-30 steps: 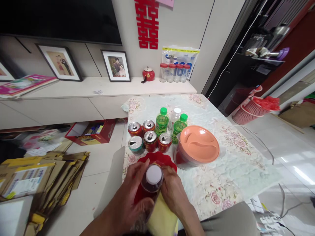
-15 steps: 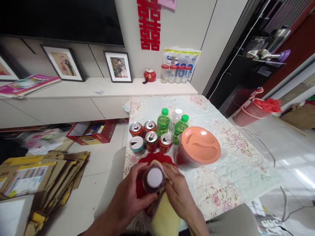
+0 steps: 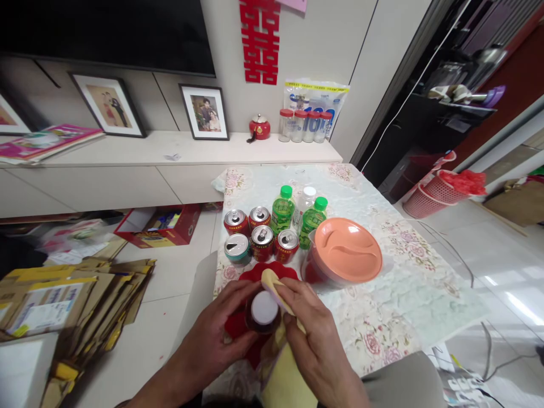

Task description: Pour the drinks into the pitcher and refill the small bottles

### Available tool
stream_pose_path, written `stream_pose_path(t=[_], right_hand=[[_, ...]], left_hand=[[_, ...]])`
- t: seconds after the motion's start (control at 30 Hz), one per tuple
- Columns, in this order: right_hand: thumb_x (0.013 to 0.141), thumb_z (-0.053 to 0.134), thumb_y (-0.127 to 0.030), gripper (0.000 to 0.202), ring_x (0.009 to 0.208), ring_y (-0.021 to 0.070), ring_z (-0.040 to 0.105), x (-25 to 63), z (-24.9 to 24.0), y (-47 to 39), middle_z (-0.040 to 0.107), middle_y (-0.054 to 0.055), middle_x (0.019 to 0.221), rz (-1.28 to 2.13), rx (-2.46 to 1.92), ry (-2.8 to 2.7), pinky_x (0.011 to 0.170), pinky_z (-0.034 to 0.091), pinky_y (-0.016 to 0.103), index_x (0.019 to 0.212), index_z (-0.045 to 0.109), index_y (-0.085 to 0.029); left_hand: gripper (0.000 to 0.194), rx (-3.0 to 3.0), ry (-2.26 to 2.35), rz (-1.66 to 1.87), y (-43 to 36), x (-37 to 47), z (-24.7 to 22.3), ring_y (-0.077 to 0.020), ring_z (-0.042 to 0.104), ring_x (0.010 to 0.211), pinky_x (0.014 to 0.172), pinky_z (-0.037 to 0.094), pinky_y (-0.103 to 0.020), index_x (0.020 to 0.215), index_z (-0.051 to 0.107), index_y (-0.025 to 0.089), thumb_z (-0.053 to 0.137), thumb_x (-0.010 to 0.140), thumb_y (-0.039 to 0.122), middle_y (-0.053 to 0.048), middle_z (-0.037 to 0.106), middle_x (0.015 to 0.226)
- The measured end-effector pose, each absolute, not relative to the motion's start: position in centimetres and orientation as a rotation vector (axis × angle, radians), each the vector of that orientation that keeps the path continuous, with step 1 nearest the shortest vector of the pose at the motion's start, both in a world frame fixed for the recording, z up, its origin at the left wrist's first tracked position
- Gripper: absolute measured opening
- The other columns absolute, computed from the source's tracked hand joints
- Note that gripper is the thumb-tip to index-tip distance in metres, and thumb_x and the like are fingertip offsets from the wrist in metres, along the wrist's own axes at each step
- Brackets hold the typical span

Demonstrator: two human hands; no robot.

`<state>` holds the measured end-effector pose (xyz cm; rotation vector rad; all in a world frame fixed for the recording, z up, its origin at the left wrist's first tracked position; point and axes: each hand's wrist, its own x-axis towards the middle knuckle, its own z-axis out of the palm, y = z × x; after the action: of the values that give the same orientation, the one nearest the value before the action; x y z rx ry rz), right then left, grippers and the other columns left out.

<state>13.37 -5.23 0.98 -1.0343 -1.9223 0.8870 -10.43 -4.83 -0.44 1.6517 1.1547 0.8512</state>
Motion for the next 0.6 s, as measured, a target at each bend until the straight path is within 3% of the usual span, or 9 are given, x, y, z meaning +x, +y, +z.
stream_pose_path(t=[0.13,0.23,0.3,0.37,0.47,0.53,0.6], right_hand=[[0.098,0.05,-0.004,0.074,0.138,0.0176,0.064,12.9,-1.1,-3.9,0.068,0.0,0.149,0.999,-1.075,-1.898,0.117,0.051,0.027,0.161,0.063,-0.038],[0.101,0.052,-0.009,0.056,0.129,0.027,0.071,12.4,-3.5,-3.6,0.074,0.009,0.139,1.017,-1.147,-1.89,0.106,0.061,0.037,0.15,0.074,-0.025],[0.102,0.052,-0.012,0.048,0.124,0.0307,0.073,12.2,-4.4,-3.8,0.076,0.011,0.134,1.006,-1.183,-1.889,0.101,0.064,0.041,0.141,0.079,-0.023],[0.102,0.052,-0.012,0.048,0.123,0.0307,0.073,12.3,-4.5,-4.0,0.076,0.01,0.134,0.989,-1.208,-1.886,0.102,0.064,0.042,0.14,0.08,-0.024],[0.103,0.051,-0.01,0.056,0.133,0.0243,0.067,12.8,-2.9,-4.6,0.071,0.005,0.144,0.958,-1.192,-1.88,0.114,0.056,0.035,0.152,0.072,-0.029],[0.106,0.05,-0.009,0.062,0.141,0.0173,0.061,13.3,-1.1,-5.1,0.065,-0.001,0.152,0.905,-1.149,-1.888,0.12,0.048,0.027,0.159,0.063,-0.038],[0.109,0.048,-0.008,0.067,0.144,0.0121,0.057,13.6,0.4,-5.5,0.06,-0.006,0.157,0.836,-1.1,-1.921,0.122,0.043,0.02,0.163,0.057,-0.046]], left_hand=[[0.071,1.479,1.136,0.807,-4.6,-10.7,0.4,-0.0334,0.07,0.141,0.125,0.054,-0.057,0.152,0.06,0.027,0.074,0.084,0.017,-0.013,0.071,0.156],[0.058,1.522,1.122,0.798,-5.1,-11.2,-0.1,-0.0356,0.069,0.143,0.126,0.054,-0.058,0.147,0.064,0.027,0.074,0.091,0.021,-0.013,0.072,0.155],[0.057,1.634,1.126,0.867,-5.8,-11.2,-1.0,-0.0356,0.064,0.15,0.128,0.052,-0.059,0.154,0.06,0.03,0.066,0.099,0.022,-0.013,0.067,0.16],[0.061,1.743,1.145,0.967,-6.5,-10.9,-2.0,-0.0348,0.059,0.155,0.128,0.052,-0.059,0.164,0.053,0.036,0.058,0.105,0.021,-0.014,0.06,0.164],[0.087,1.82,1.194,0.937,-7.2,-9.8,-3.1,-0.0401,0.06,0.151,0.121,0.059,-0.06,0.175,0.037,0.035,0.076,0.098,0.032,-0.018,0.054,0.162],[0.104,1.849,1.273,0.881,-7.3,-8.9,-3.3,-0.0427,0.065,0.144,0.114,0.064,-0.06,0.177,0.036,0.031,0.089,0.088,0.036,-0.02,0.056,0.155],[0.101,1.875,1.359,0.871,-7.1,-8.2,-3.3,-0.0416,0.069,0.136,0.11,0.067,-0.059,0.175,0.041,0.027,0.09,0.087,0.033,-0.02,0.062,0.146]])
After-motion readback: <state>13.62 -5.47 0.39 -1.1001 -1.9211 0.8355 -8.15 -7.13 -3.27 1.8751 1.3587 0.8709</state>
